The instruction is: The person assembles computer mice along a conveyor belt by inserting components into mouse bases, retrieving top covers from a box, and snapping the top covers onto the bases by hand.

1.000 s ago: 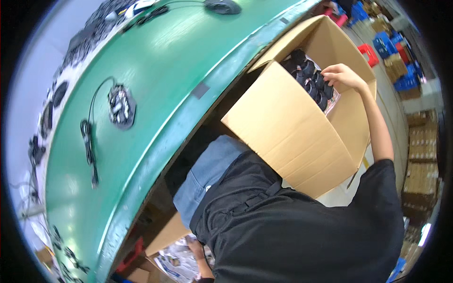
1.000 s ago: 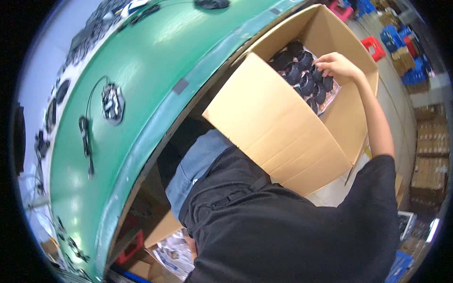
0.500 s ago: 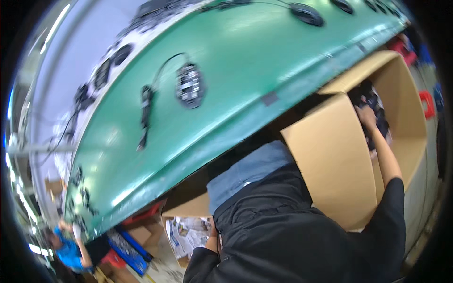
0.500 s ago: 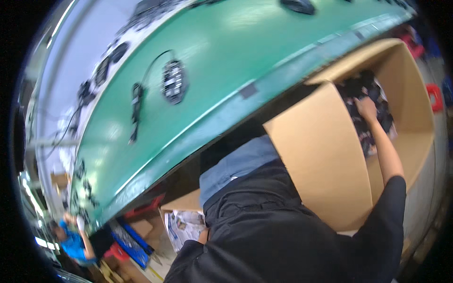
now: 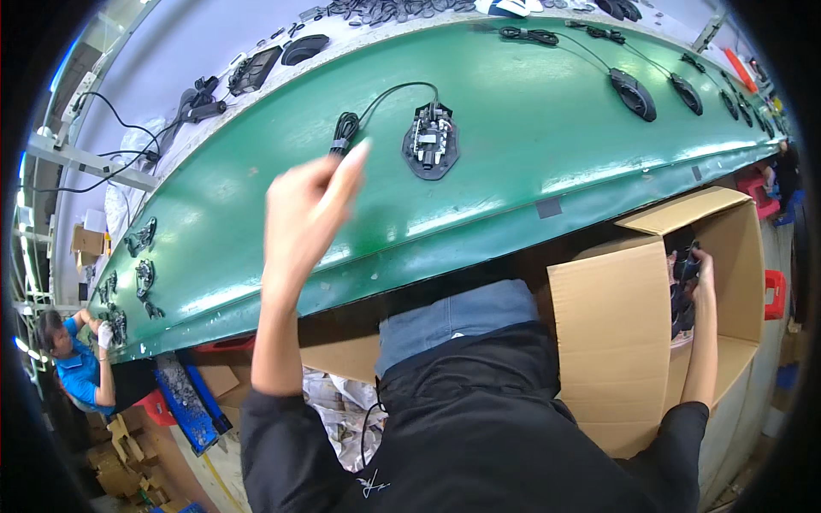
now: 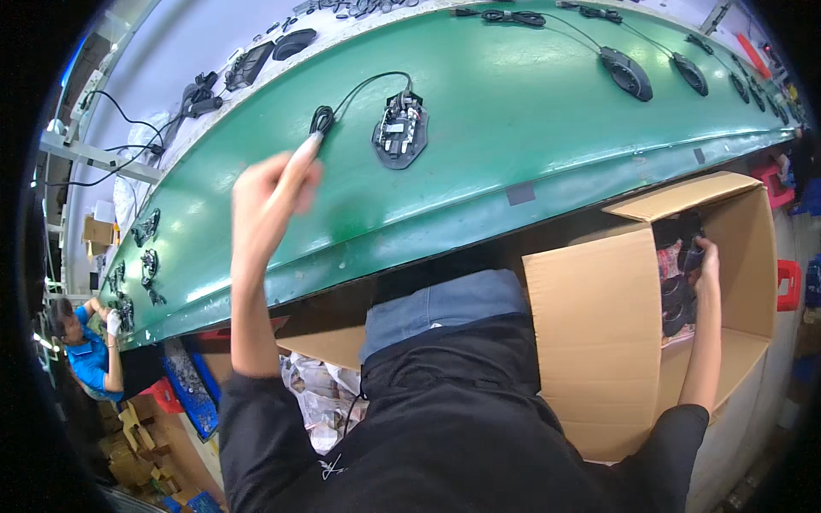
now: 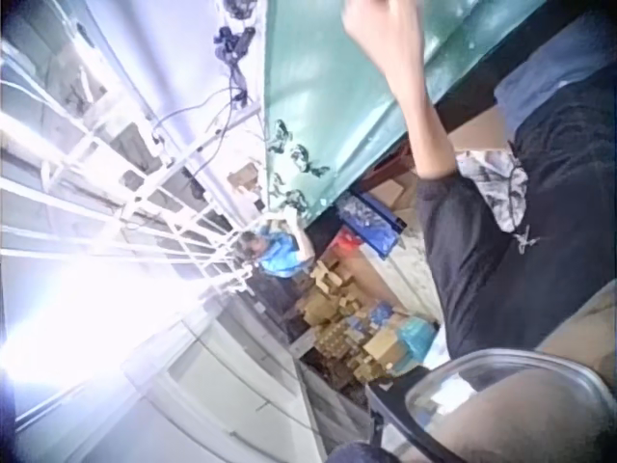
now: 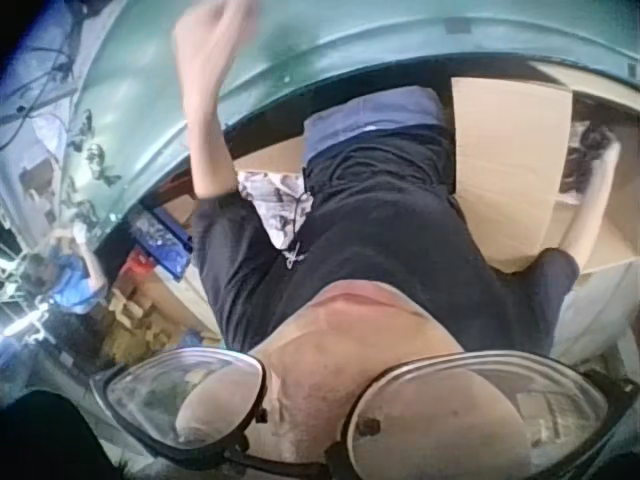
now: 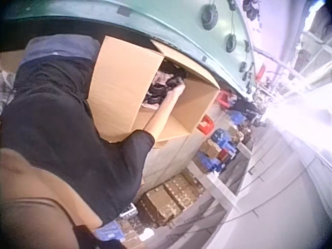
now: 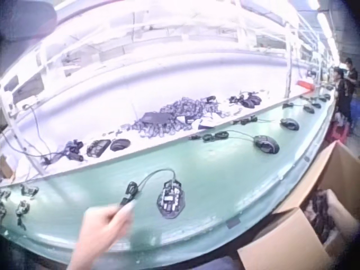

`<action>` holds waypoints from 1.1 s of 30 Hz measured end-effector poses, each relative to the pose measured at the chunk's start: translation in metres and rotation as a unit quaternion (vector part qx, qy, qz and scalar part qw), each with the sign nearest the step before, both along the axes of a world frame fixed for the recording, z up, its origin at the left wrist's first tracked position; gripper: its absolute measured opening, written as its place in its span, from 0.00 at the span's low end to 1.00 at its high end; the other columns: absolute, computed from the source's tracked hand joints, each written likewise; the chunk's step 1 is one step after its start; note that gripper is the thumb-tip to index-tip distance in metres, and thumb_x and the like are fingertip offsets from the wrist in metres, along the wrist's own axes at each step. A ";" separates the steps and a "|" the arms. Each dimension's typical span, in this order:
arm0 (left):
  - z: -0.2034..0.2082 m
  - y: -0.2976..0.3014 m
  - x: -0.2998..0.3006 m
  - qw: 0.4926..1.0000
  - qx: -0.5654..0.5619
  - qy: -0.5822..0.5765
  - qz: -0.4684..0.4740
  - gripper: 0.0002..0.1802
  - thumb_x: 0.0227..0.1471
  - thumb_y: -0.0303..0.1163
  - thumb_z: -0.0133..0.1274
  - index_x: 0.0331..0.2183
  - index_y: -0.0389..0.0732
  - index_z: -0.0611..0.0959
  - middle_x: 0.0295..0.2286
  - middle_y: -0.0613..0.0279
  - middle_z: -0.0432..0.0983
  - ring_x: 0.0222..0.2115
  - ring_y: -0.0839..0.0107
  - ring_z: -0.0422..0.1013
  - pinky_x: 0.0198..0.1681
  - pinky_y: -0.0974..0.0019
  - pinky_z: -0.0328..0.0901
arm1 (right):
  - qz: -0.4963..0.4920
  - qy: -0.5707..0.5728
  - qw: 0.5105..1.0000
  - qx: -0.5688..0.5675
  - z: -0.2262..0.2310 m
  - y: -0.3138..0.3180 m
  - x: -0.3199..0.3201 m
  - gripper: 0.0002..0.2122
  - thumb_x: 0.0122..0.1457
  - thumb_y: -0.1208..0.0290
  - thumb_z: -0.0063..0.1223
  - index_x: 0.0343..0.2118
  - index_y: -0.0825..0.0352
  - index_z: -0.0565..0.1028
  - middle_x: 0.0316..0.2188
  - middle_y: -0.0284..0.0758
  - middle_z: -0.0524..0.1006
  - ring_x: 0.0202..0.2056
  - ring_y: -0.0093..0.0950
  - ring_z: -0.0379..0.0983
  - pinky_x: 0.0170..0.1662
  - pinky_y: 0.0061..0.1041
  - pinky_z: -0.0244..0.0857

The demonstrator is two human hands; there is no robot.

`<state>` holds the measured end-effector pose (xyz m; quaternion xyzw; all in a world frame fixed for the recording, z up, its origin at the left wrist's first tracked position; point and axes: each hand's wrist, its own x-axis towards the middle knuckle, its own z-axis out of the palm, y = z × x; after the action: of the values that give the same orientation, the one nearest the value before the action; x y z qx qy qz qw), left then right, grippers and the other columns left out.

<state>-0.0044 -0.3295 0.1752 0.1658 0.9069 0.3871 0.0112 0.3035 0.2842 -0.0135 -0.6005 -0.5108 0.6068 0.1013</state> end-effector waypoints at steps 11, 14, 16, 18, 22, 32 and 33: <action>-0.066 0.123 -0.072 0.961 -0.244 0.121 -0.053 0.51 0.41 0.69 0.56 0.40 0.22 0.74 0.37 0.37 0.74 0.42 0.49 0.74 0.41 0.55 0.71 | 0.233 0.224 0.791 0.520 0.196 -0.166 -0.180 0.21 0.59 0.64 0.52 0.54 0.69 0.71 0.46 0.35 0.74 0.48 0.24 0.70 0.54 0.21 0.59; -0.067 0.115 -0.072 0.972 -0.216 0.080 -0.055 0.47 0.39 0.62 0.62 0.39 0.22 0.74 0.34 0.37 0.77 0.38 0.48 0.76 0.41 0.55 0.71 | 0.352 0.279 0.825 0.344 0.194 -0.275 -0.261 0.26 0.56 0.59 0.57 0.54 0.68 0.69 0.34 0.31 0.76 0.33 0.17 0.70 0.35 0.18 0.61; -0.068 0.114 -0.073 0.982 -0.179 0.023 -0.055 0.42 0.36 0.54 0.67 0.39 0.24 0.74 0.30 0.40 0.79 0.33 0.48 0.77 0.38 0.56 0.71 | 0.425 0.284 0.822 0.252 0.183 -0.311 -0.292 0.28 0.54 0.57 0.58 0.54 0.68 0.69 0.33 0.32 0.76 0.32 0.17 0.70 0.34 0.18 0.61; -0.070 0.104 -0.075 0.991 -0.095 -0.032 -0.088 0.41 0.35 0.53 0.68 0.40 0.26 0.75 0.29 0.43 0.79 0.32 0.52 0.78 0.37 0.58 0.71 | 0.460 0.284 0.814 0.214 0.164 -0.331 -0.311 0.27 0.54 0.57 0.58 0.54 0.67 0.70 0.32 0.33 0.77 0.30 0.18 0.70 0.33 0.18 0.62; -0.080 0.084 -0.072 0.952 0.246 -0.141 -0.115 0.30 0.38 0.40 0.69 0.39 0.32 0.76 0.29 0.54 0.79 0.29 0.66 0.77 0.35 0.65 0.71 | 0.461 0.299 0.804 0.226 0.158 -0.349 -0.301 0.26 0.55 0.62 0.59 0.56 0.64 0.69 0.34 0.36 0.79 0.29 0.18 0.72 0.33 0.18 0.65; -0.083 0.093 -0.064 0.769 0.557 -0.311 -0.048 0.16 0.51 0.31 0.60 0.41 0.36 0.77 0.34 0.61 0.78 0.32 0.74 0.76 0.35 0.70 0.72 | 0.475 0.322 0.675 0.464 0.151 -0.358 -0.293 0.25 0.54 0.64 0.62 0.56 0.59 0.72 0.35 0.41 0.80 0.33 0.28 0.73 0.41 0.25 0.66; -0.078 0.093 -0.063 0.734 0.569 -0.370 -0.028 0.14 0.55 0.32 0.56 0.42 0.36 0.77 0.35 0.61 0.79 0.34 0.72 0.77 0.37 0.69 0.73 | 0.480 0.321 0.668 0.470 0.150 -0.359 -0.292 0.25 0.53 0.64 0.62 0.56 0.59 0.72 0.35 0.41 0.80 0.33 0.29 0.73 0.41 0.25 0.66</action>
<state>-0.0677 -0.2361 0.0973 0.0104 0.4367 0.8612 0.2600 0.0113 -0.0744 0.1365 0.0863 -0.8822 0.4059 0.2227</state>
